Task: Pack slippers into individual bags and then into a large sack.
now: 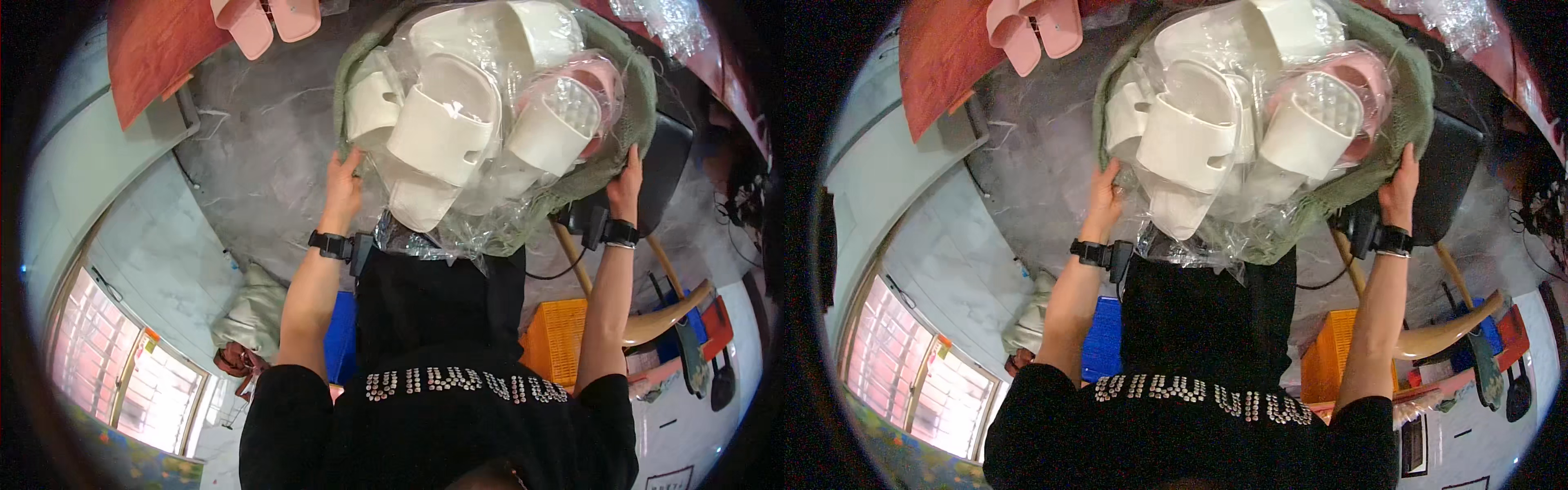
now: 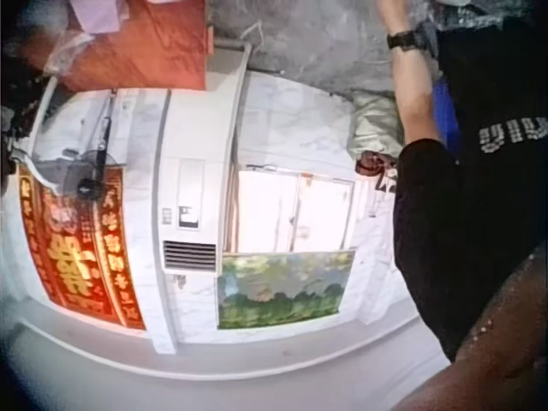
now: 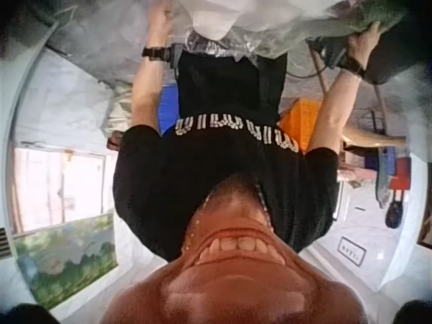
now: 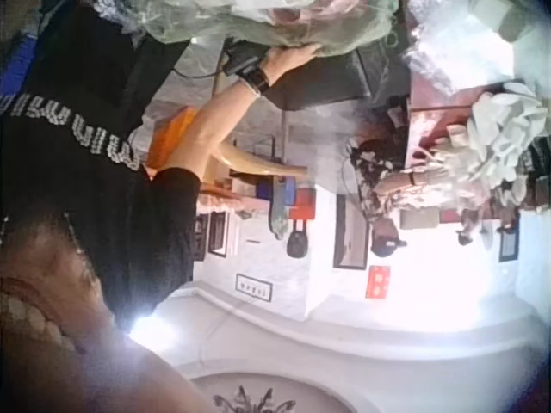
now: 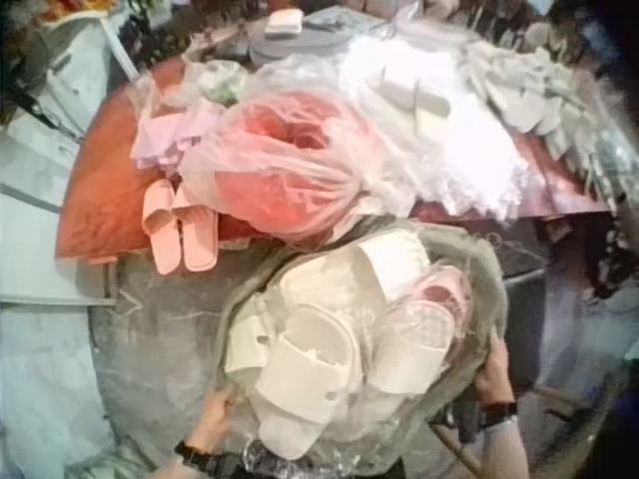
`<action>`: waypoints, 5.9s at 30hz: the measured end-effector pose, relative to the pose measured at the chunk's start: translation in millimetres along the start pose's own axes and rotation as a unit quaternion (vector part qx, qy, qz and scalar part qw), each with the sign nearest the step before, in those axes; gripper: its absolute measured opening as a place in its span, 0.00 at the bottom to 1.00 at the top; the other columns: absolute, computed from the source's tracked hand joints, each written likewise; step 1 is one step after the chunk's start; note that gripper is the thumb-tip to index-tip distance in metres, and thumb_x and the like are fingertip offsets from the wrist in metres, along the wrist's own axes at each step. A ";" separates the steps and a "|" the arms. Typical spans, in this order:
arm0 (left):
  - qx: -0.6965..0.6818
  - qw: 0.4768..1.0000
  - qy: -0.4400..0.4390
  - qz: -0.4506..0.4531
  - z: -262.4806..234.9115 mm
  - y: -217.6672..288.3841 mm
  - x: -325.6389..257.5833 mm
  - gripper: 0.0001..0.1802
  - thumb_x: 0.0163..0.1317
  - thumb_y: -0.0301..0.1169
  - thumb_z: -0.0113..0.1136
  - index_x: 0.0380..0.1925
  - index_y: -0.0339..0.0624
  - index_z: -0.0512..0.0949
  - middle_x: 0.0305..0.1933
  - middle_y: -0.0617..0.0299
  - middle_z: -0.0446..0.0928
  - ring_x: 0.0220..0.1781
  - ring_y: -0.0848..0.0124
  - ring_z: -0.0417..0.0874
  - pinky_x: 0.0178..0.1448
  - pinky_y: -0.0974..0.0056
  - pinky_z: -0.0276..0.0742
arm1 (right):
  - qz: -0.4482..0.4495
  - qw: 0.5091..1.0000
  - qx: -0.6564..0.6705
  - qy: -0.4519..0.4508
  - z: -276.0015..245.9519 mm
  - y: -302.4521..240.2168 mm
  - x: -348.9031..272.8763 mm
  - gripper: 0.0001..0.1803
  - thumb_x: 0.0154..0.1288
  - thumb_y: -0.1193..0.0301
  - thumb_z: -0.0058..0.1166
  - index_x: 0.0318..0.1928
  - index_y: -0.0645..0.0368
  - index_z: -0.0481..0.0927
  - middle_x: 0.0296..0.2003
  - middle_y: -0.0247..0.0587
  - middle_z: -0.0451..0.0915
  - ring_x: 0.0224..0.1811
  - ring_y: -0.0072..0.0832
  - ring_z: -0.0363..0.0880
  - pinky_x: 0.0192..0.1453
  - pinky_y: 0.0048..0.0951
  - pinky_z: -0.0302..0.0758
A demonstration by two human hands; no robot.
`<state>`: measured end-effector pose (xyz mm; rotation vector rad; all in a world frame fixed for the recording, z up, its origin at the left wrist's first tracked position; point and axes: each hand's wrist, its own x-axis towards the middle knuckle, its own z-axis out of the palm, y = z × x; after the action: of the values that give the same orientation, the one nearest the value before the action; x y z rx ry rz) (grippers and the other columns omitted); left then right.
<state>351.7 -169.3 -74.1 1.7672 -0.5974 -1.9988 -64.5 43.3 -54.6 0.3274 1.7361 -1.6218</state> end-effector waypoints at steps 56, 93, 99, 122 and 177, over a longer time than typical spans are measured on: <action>0.380 0.851 -0.361 0.011 62.3 109.4 -151.6 0.23 0.64 0.46 0.41 0.43 0.34 0.70 0.42 0.57 0.73 0.40 0.66 0.76 0.42 0.60 0.74 | -0.144 0.803 0.510 0.274 -18.1 172.9 -429.5 0.15 0.63 0.71 0.41 0.50 0.61 0.68 0.45 0.38 0.73 0.46 0.29 0.72 0.49 0.31 0.70; 0.442 0.595 -0.666 -0.080 525.9 -222.5 -430.6 0.18 0.61 0.42 0.48 0.40 0.38 0.73 0.38 0.63 0.75 0.37 0.72 0.75 0.45 0.67 0.66 | -0.247 0.625 0.360 0.648 -319.8 -8.1 -493.5 0.21 0.62 0.75 0.40 0.56 0.61 0.61 0.51 0.39 0.67 0.52 0.31 0.68 0.54 0.34 0.67; 0.370 0.662 -0.649 -0.055 614.1 -266.2 -418.7 0.18 0.63 0.42 0.44 0.41 0.38 0.72 0.38 0.64 0.74 0.36 0.72 0.76 0.37 0.66 0.73 | -0.275 0.676 0.421 0.539 -443.7 -39.7 -418.6 0.21 0.62 0.76 0.38 0.57 0.62 0.60 0.53 0.40 0.67 0.52 0.31 0.68 0.54 0.33 0.66; 0.284 0.736 -0.614 0.012 1037.3 -367.2 -454.9 0.17 0.64 0.39 0.43 0.34 0.34 0.73 0.31 0.62 0.75 0.27 0.75 0.76 0.30 0.69 0.74 | -0.353 0.788 0.325 0.386 -803.3 -374.5 -103.5 0.17 0.61 0.74 0.39 0.51 0.65 0.66 0.46 0.39 0.71 0.47 0.28 0.70 0.50 0.29 0.66; 0.449 0.615 -0.634 -0.136 2080.3 -867.1 -575.0 0.20 0.64 0.41 0.42 0.41 0.33 0.72 0.37 0.59 0.76 0.34 0.73 0.77 0.36 0.69 0.75 | -0.220 0.631 0.349 0.657 -1505.0 -810.1 457.6 0.22 0.61 0.75 0.42 0.56 0.62 0.60 0.53 0.40 0.64 0.52 0.31 0.64 0.55 0.31 0.62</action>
<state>-1663.2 974.3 132.3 0.2369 -2.1245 -3.3201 -1392.4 1190.0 174.6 2.0376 2.0365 -2.7140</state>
